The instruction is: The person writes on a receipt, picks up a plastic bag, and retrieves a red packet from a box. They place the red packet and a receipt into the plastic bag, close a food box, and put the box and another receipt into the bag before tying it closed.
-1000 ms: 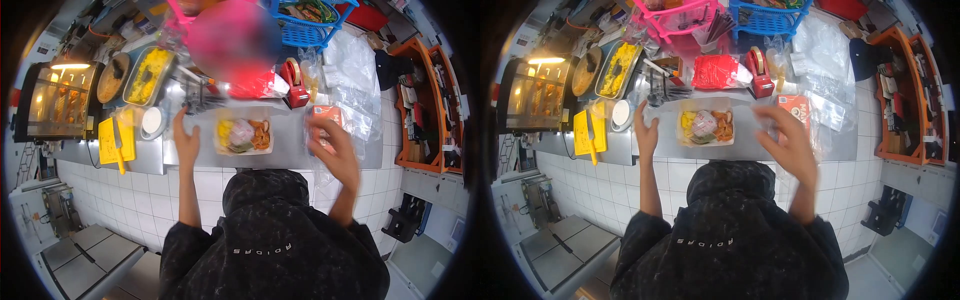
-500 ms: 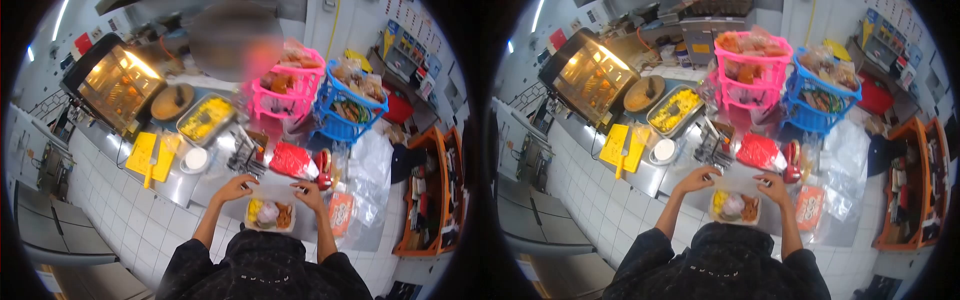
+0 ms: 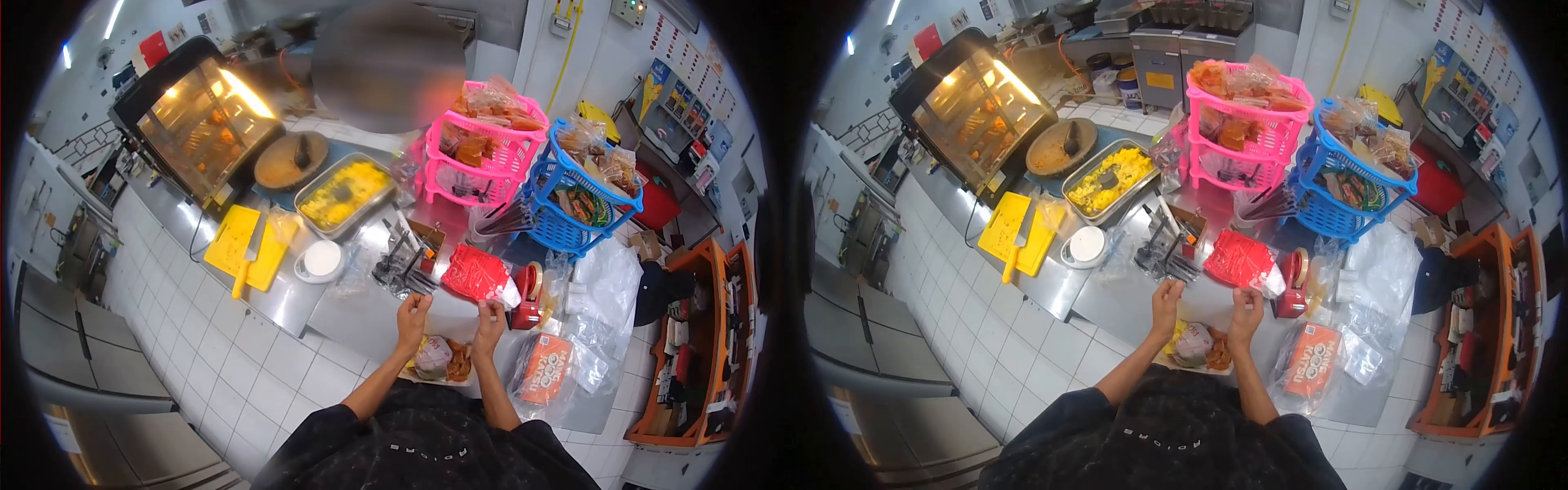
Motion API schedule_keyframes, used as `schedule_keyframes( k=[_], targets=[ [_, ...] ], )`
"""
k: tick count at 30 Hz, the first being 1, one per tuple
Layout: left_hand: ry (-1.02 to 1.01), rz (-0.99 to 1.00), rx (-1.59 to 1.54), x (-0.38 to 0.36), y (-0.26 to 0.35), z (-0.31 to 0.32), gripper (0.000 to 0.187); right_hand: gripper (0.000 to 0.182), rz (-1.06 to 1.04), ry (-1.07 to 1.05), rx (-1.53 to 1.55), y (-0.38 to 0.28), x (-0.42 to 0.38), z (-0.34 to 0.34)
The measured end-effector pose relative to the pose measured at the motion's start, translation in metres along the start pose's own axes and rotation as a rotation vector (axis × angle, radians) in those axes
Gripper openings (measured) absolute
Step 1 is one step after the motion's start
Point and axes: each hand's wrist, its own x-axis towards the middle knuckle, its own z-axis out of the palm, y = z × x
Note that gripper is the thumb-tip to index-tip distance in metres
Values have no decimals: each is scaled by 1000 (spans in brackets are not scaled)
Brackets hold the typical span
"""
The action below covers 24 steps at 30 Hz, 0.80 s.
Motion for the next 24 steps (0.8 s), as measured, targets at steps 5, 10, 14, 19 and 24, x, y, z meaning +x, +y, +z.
schedule_keyframes(
  k=[5, 10, 14, 19, 24],
  targets=[
    [-190, -9, 98, 3, 6, -10, 26, 30, 85, -347, -106, -15, 7, -23],
    [-297, -86, 70, 1, 9, -18, 24, 40, 265, -563, -52, -23, 10, -41],
    [-361, -131, 77, 10, 5, -23, 20, 36, 280, -651, -75, -18, 16, -46],
    [-531, -164, 106, 10, 19, -35, 17, 32, 287, -799, -8, -16, 23, -55],
    [-574, -123, 141, 5, 17, -41, 26, 34, 296, -846, 44, -18, 21, -56]
  ],
)
